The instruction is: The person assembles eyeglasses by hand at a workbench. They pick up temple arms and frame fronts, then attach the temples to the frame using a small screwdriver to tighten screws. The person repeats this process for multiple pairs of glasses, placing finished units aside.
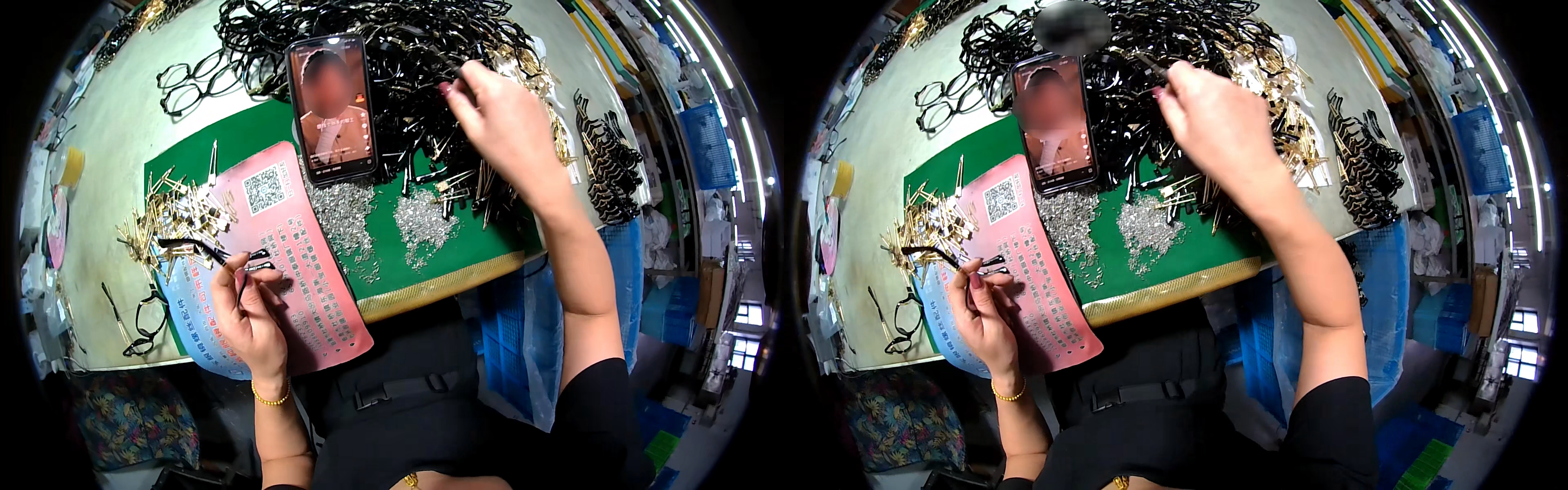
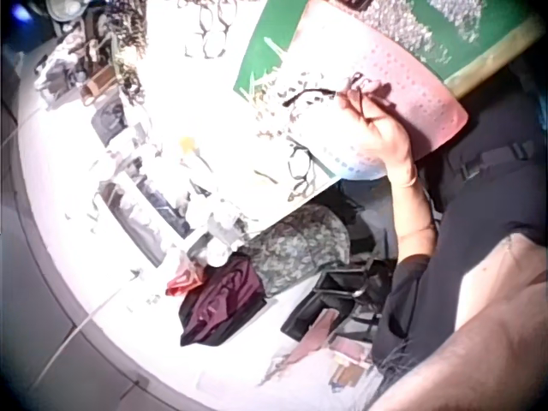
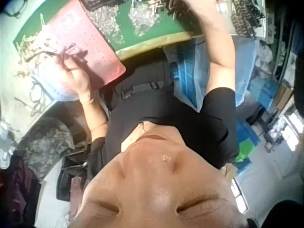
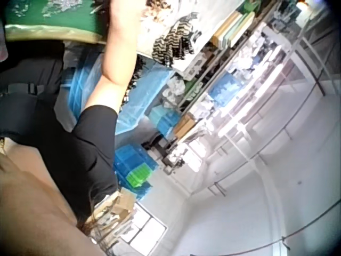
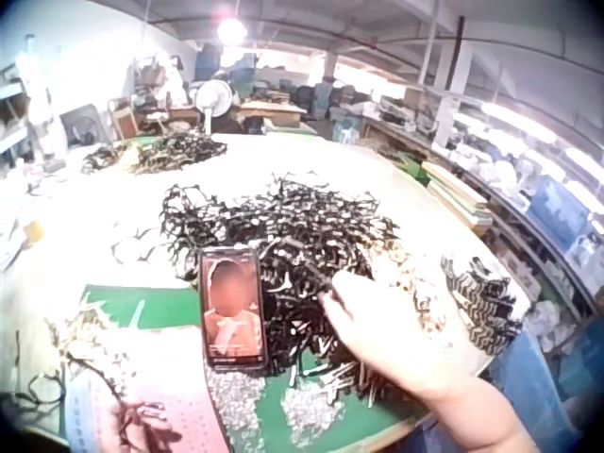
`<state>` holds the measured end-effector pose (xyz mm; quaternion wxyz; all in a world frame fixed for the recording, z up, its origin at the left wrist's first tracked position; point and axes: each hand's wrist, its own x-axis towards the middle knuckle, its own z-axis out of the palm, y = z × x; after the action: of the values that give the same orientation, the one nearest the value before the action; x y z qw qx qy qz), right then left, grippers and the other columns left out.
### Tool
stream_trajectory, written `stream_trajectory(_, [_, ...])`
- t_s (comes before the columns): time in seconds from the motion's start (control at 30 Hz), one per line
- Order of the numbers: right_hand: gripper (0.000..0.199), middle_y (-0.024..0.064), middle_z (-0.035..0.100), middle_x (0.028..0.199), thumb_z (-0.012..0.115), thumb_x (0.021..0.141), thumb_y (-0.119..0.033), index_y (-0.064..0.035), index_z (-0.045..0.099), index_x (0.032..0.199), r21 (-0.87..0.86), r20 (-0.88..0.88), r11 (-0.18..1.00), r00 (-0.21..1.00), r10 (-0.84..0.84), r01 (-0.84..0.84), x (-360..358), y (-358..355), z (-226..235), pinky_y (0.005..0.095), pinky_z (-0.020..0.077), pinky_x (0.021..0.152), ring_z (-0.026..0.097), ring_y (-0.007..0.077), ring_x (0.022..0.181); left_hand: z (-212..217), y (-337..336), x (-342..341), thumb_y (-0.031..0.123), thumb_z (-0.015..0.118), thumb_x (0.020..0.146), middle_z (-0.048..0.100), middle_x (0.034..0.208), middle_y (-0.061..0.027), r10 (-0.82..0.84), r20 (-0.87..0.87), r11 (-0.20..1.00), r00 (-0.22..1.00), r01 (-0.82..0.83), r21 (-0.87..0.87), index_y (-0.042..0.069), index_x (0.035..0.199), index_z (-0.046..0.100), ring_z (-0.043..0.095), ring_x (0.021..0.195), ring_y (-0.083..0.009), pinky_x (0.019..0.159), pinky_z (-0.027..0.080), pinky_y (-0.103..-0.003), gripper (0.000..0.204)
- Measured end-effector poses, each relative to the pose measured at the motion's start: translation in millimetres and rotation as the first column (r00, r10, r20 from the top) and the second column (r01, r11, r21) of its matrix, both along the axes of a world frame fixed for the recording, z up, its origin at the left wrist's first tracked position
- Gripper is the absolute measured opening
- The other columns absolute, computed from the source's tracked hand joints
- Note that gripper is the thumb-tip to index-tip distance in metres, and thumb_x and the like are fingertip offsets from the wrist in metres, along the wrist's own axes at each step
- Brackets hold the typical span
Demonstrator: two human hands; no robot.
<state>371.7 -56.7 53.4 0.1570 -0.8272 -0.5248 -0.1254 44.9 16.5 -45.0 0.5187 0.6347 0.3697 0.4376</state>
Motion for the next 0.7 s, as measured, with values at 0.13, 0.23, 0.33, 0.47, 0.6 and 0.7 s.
stream_trajectory(0.13, [0.025,0.0163,0.069,0.079,0.062,0.098,-0.027,-0.0042,0.06,0.089,0.118,0.149,0.993,0.989,-0.015,-0.003,5,-13,10,0.0487,0.0526,0.062,0.068,0.0375,0.071,1,3,-1,0.019,0.043,0.111,0.07,0.096,-0.0103,-0.036,0.023,0.999,0.999,0.036,-0.008,0.001,0.131,0.053,0.051,0.062,-0.0049,0.055,0.041,-0.019,0.028])
stream_trajectory(0.23, [0.024,0.0109,0.066,0.073,0.061,0.101,-0.025,-0.0027,0.061,0.091,0.064,-0.445,0.996,0.895,-0.023,0.057,-42,-27,36,0.0367,0.0499,0.051,0.065,0.0212,0.055,2,2,-8,0.019,0.042,0.111,0.07,0.105,-0.0142,0.053,0.1,0.999,0.994,-0.052,-0.012,0.001,0.135,0.05,0.053,0.067,-0.0059,0.058,0.044,-0.019,0.031])
stream_trajectory(0.33, [0.021,0.0038,0.063,0.073,0.06,0.103,-0.024,-0.0026,0.059,0.101,-0.1,-0.987,0.978,0.142,-0.075,-0.182,-91,-41,29,0.0255,0.0461,0.047,0.059,0.0085,0.054,3,-6,-9,0.016,0.039,0.111,0.07,0.111,-0.0185,0.135,0.159,0.977,0.978,-0.158,0.142,0.0,0.138,0.046,0.057,0.073,-0.0088,0.063,0.05,-0.022,0.032])
stream_trajectory(0.47, [0.023,0.0028,0.062,0.074,0.058,0.105,-0.025,-0.003,0.058,0.111,-0.196,-0.909,0.845,-0.232,-0.347,-0.498,-136,-58,-13,0.0231,0.0451,0.048,0.059,0.0066,0.056,10,-22,-1,0.012,0.041,0.11,0.07,0.101,-0.014,-0.12,0.068,0.974,0.99,0.104,0.203,-0.002,0.133,0.049,0.065,0.081,-0.0165,0.077,0.054,-0.029,0.028])
stream_trajectory(0.6, [0.03,0.0187,0.063,0.098,0.056,0.1,-0.023,-0.0036,0.048,0.122,-0.253,-0.88,0.776,0.47,0.063,-0.577,-133,-85,-18,0.0391,0.0536,0.062,0.066,0.0303,0.075,3,-25,-3,0.005,0.051,0.106,0.071,0.095,-0.0122,-0.238,-0.125,0.96,0.963,0.253,0.118,-0.002,0.127,0.058,0.067,0.08,-0.0178,0.078,0.054,-0.03,0.023])
stream_trajectory(0.7, [0.033,0.0127,0.052,0.092,0.062,0.092,-0.01,-0.009,0.052,0.123,-0.324,-0.526,0.811,0.806,0.274,-0.487,-124,-93,-17,0.04,0.0532,0.06,0.066,0.0292,0.078,7,-12,-2,0.003,0.041,0.107,0.069,0.102,-0.0131,-0.374,-0.362,0.872,0.854,0.456,0.176,-0.002,0.136,0.051,0.067,0.095,-0.0179,0.087,0.053,-0.031,0.031])
